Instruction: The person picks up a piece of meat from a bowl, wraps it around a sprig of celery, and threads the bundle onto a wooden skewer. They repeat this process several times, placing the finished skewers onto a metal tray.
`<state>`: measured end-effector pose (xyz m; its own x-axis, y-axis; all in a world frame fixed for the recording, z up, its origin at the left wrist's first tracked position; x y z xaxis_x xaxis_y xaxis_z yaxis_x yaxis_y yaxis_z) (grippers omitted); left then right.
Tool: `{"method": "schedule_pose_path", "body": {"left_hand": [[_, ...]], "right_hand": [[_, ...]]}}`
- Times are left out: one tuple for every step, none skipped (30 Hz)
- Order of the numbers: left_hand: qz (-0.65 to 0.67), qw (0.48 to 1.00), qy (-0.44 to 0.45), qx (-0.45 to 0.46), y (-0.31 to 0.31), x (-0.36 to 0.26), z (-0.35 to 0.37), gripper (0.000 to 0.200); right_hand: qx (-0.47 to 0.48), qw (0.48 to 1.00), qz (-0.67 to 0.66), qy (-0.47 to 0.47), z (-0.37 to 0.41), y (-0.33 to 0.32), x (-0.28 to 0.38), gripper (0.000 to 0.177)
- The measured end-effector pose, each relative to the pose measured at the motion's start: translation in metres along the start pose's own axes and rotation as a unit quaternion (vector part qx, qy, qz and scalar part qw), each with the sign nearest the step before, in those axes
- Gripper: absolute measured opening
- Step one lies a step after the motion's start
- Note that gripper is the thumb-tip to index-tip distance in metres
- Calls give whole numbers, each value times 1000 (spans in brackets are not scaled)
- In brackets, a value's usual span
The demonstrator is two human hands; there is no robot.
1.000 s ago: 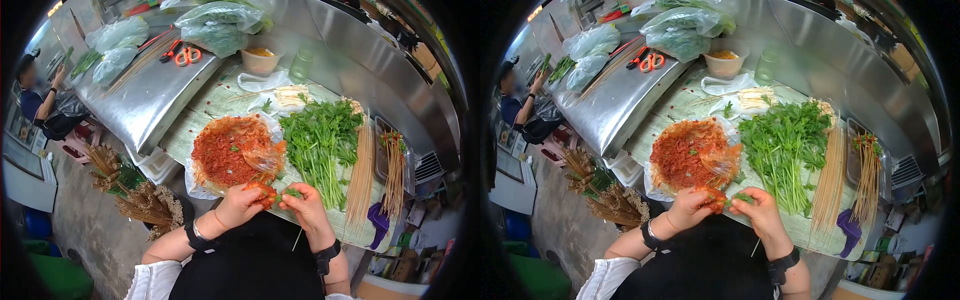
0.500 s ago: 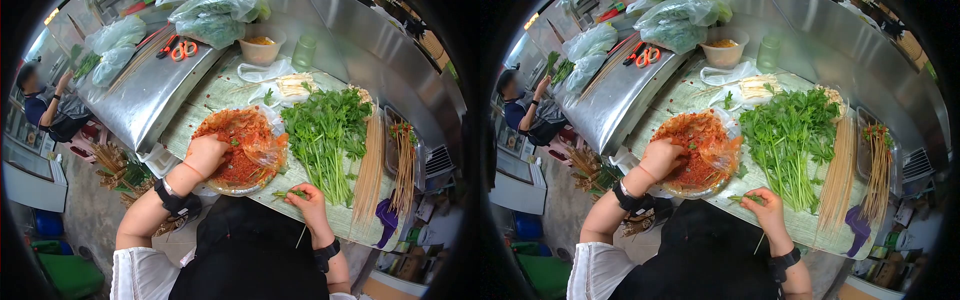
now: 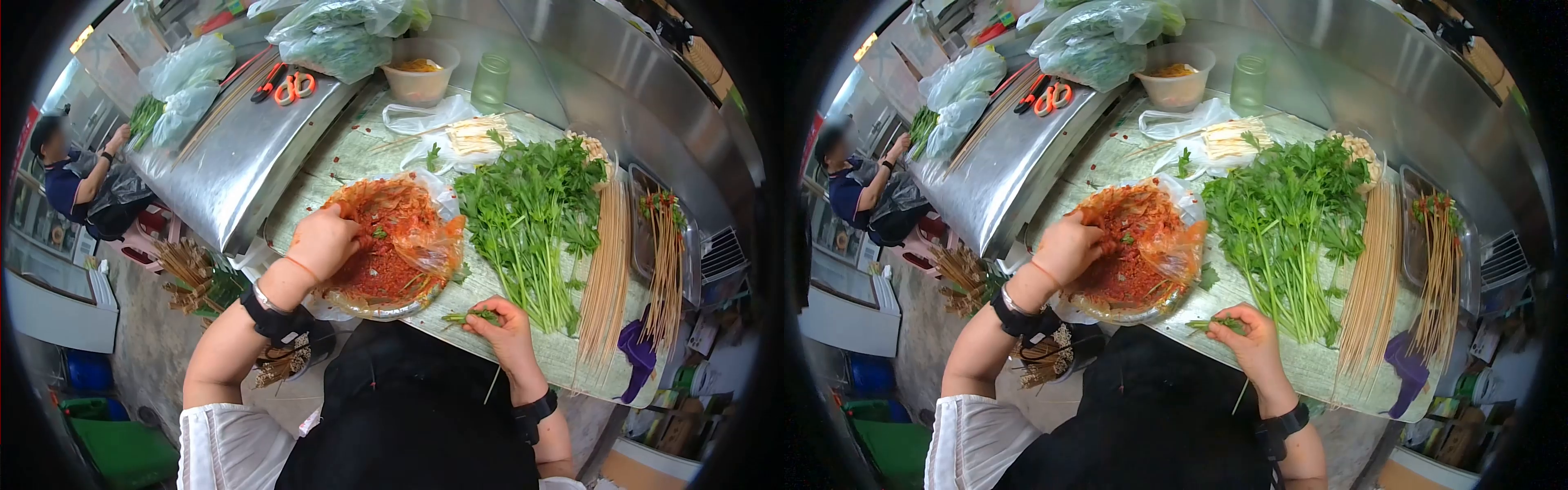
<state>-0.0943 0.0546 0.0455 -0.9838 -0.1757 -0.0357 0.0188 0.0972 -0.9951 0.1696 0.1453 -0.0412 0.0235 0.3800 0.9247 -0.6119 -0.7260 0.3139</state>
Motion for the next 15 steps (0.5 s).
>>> {"method": "schedule_pose_path", "body": {"left_hand": [[7, 1000, -17, 21, 2, 8, 1, 6], [5, 1000, -18, 21, 0, 12, 2, 6], [-22, 998, -38, 49, -1, 17, 2, 7], [-49, 994, -57, 76, -3, 20, 2, 8], [-84, 991, -63, 80, -9, 16, 1, 8], [-85, 991, -63, 79, -7, 16, -1, 8], [-93, 995, -21, 24, -6, 13, -4, 8], [-100, 994, 21, -31, -7, 8, -5, 8], [-100, 994, 20, -31, -3, 6, -9, 8], [-100, 995, 8, 21, 5, 5, -15, 9], [-99, 992, -5, 74, 13, 4, -20, 9], [-99, 992, -5, 73, 15, 3, -24, 9], [-116, 985, -11, 125, 22, 3, -28, 10], [-133, 975, -16, 176, 29, 5, -30, 11], [-133, 975, -16, 176, 33, 5, -32, 11]], "right_hand": [[6, 1000, 12, -7, 0, 0, 0, 12], [7, 1000, 11, -8, 0, 0, 0, 12], [7, 1000, 7, -5, 0, 0, 0, 12], [6, 1000, 2, -1, 0, 0, 0, 12], [6, 1000, 1, -3, 0, 0, 1, 12], [6, 1000, 1, 2, 0, 0, 2, 12], [6, 1000, 1, 8, 1, 1, 2, 12], [6, 1000, 0, 8, 1, 1, 2, 12], [6, 1000, 1, 8, 1, 1, 3, 12], [6, 1000, 2, 9, 1, 1, 3, 12], [7, 1000, 2, 9, 1, 0, 3, 12], [8, 1000, -3, 11, 1, 1, 3, 12], [9, 1000, -7, 13, 1, 1, 3, 12], [9, 1000, -7, 13, 1, 0, 3, 12], [14, 1000, -11, 11, 1, 0, 2, 12]]}}
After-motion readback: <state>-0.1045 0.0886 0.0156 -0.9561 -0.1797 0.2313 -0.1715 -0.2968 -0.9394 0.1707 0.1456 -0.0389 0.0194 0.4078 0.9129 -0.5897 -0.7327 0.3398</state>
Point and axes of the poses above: each hand's wrist, its own z-axis away from the middle knuckle, its own y-axis out of the palm, x = y × z, the point moved 5 cm from there along -z, towards the middle knuckle, and after that the axes turned 6 degrees about x, right-handed, at the moved point
